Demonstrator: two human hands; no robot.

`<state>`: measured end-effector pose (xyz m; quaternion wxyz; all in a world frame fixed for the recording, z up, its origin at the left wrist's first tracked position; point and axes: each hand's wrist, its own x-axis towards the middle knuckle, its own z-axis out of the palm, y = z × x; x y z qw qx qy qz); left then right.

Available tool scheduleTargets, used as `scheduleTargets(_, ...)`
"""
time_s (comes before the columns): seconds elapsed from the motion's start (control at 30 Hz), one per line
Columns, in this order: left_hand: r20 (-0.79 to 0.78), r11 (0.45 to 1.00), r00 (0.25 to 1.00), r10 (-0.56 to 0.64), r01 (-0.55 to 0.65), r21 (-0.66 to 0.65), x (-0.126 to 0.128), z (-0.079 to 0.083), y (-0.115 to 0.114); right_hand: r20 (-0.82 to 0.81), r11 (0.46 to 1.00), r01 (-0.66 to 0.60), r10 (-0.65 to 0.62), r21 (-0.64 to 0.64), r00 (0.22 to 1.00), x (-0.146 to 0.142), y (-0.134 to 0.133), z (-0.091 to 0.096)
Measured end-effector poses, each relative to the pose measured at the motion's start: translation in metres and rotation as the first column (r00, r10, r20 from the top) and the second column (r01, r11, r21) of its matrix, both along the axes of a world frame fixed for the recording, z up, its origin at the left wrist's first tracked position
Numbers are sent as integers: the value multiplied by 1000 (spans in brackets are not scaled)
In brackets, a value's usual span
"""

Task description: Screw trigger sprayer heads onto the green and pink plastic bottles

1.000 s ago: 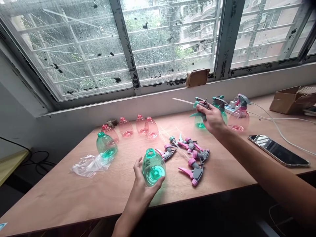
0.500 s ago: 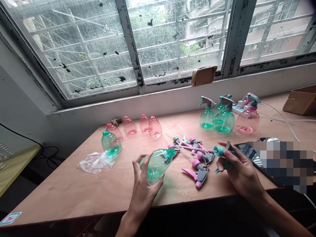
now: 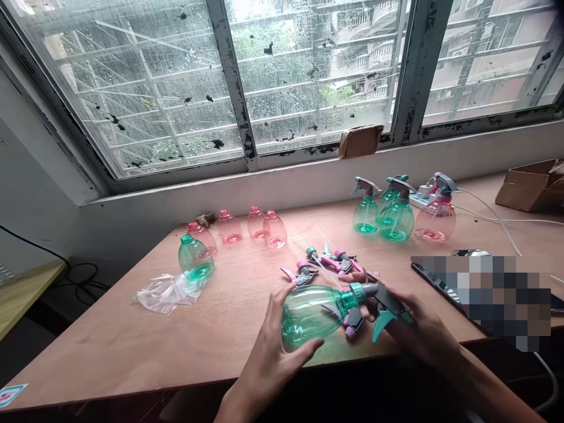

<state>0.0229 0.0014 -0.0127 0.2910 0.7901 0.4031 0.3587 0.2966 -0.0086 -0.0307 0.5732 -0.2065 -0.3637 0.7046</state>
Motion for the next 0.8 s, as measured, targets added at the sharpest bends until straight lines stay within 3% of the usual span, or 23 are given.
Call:
scheduleTargets(0.1, 100, 994, 995, -23, 33, -106, 6, 2, 1, -229, 994, -29, 4, -104, 973, -1, -2, -1)
scheduleTargets(0.17, 166, 982, 985, -39, 69, -178, 8, 3, 4, -232, 982, -4, -41, -189, 972, 1, -2, -5)
scheduleTargets(0.23, 204, 970, 978, -50, 96, -224, 9, 4, 7, -174, 973, 40, -81, -226, 981, 4, -2, -11)
scheduleTargets(0.3, 213, 964, 975, -56, 108, -241, 8, 4, 8, -104, 979, 84, -105, -186, 989, 5, -2, -16)
scheduleTargets(0.43, 191, 959, 978, -81, 129, -253, 5, 1, 6, 115, 984, 175, -179, 42, 977, -2, -4, -10)
scheduleTargets(0.53, 181, 959, 980, -84, 129, -254, 3, -1, 5, 317, 963, 201, -249, 177, 915, -12, -8, 2)
scheduleTargets(0.63, 146, 967, 986, -76, 109, -231, 3, -4, 6, 368, 961, 219, -268, 170, 890, -17, -10, 4)
scheduleTargets(0.8, 50, 974, 990, -133, 140, -179, 2, -6, 6, 466, 950, 297, -305, 93, 831, -13, -2, -18)
